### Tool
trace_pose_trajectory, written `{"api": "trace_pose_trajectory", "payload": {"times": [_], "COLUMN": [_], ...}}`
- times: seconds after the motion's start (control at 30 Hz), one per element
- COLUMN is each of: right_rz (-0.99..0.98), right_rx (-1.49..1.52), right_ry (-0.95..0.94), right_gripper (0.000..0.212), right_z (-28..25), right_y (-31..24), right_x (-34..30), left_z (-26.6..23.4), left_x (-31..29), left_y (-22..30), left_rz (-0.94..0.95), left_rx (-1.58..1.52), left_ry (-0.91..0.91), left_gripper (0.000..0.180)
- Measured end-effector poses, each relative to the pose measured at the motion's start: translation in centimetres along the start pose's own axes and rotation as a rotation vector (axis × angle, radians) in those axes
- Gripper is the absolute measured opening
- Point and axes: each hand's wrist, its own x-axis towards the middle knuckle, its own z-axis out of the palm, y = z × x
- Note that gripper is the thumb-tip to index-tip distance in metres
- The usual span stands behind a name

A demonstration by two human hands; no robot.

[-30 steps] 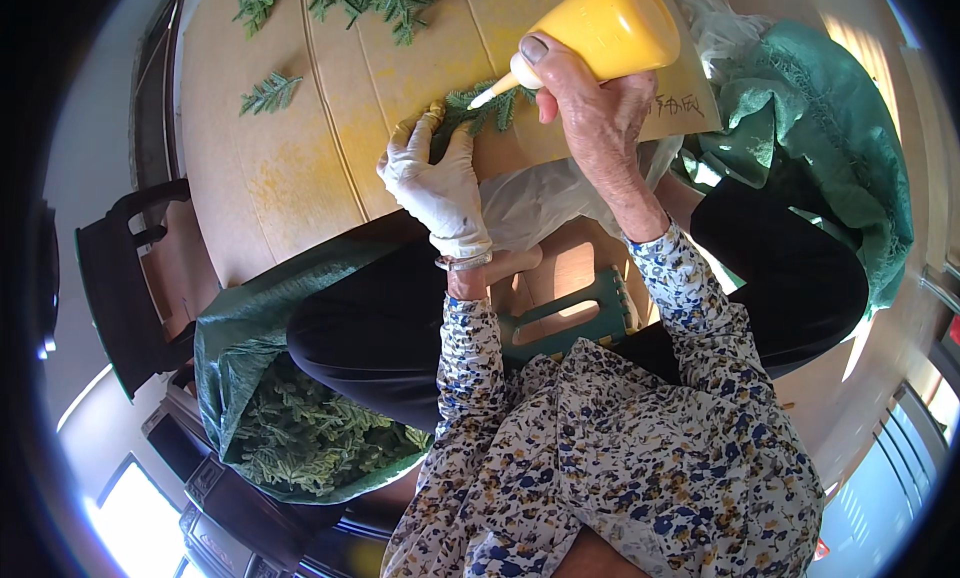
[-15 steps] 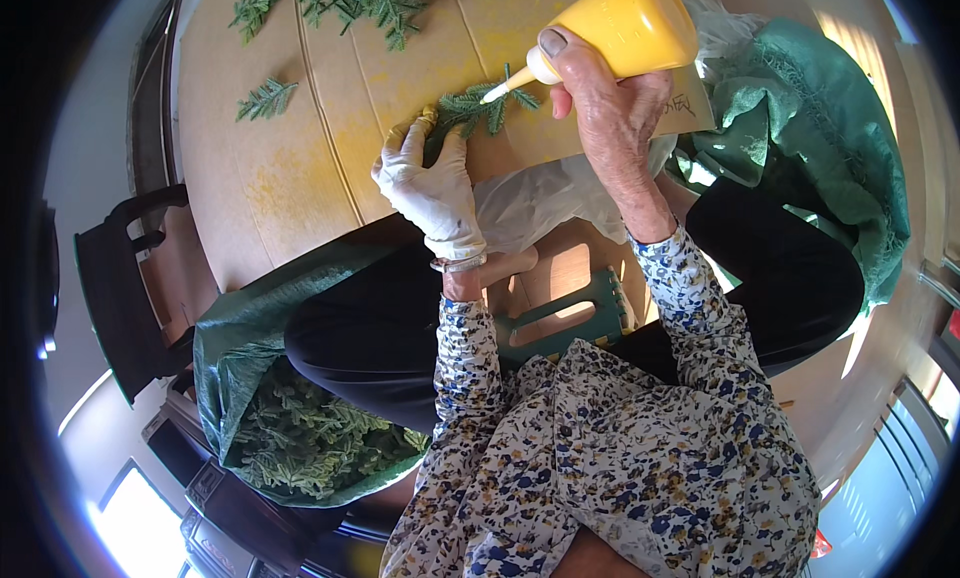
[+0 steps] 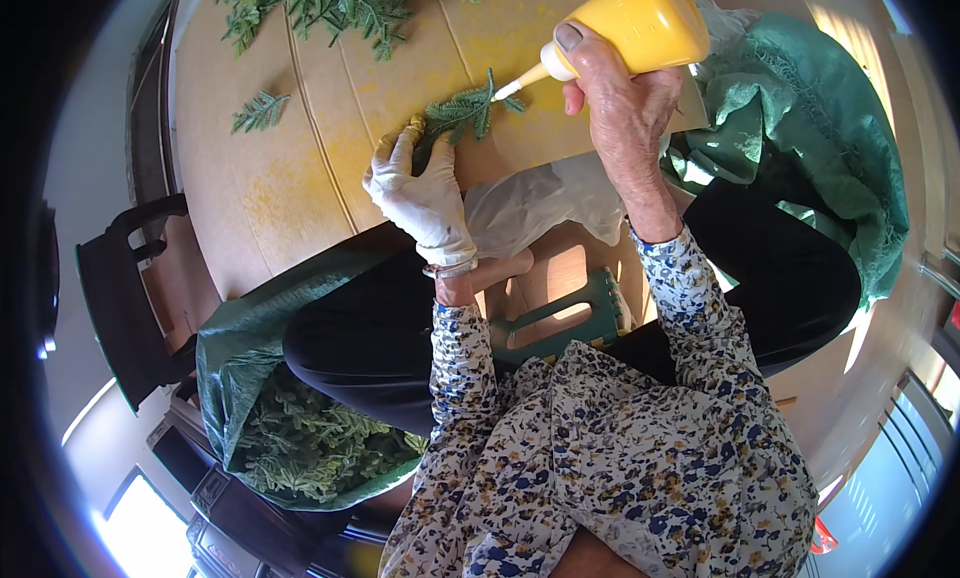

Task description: Applying glue to small green plant sprigs using a squeeze bottle

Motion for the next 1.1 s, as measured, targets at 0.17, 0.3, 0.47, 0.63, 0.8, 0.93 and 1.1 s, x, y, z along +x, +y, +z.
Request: {"api": "trace_pose_trajectory", "payload": {"times": [0.17,0.3,0.47,0.63,0.8,0.93,1.1], "right_rz": [-0.014,-0.002,0.012,-0.038,-0.007,0.037,0.032], "right_rx": [0.022,0.023,0.037,0.039,0.145,0.065,0.045], "right_ry": [0.022,0.038,0.045,0.052,0.189,0.337,-0.021], "right_gripper": [0.014,0.015,0.016,0.015,0.018,0.024,0.017], "right_z": [-0.6,-0.6,-0.8,-1.6,-1.5,0.1,-0.3], "right_y": [-0.1,-0.1,0.0,0.0,-1.3,-3.0,-1.4], "right_x": [0.7,1.0,1.4,2.3,2.2,0.9,0.8], "left_z": [0.1,-0.3,-0.3,-0.2,-0.3,-0.4,-0.3], "left_x": [-0.2,0.0,-0.1,-0.1,-0.1,-0.1,-0.1], "left_y": [0.1,0.4,0.5,0.6,0.6,0.5,0.4], "left_rz": [-0.015,-0.019,-0.019,-0.030,-0.045,-0.034,-0.031], "left_rx": [-0.008,-0.005,-0.016,-0.002,0.011,-0.003,0.009], "left_ry": [0.005,-0.017,-0.009,-0.012,-0.006,-0.001,0.005], "left_gripper": [0.034,0.034,0.034,0.035,0.036,0.036,0.035]}}
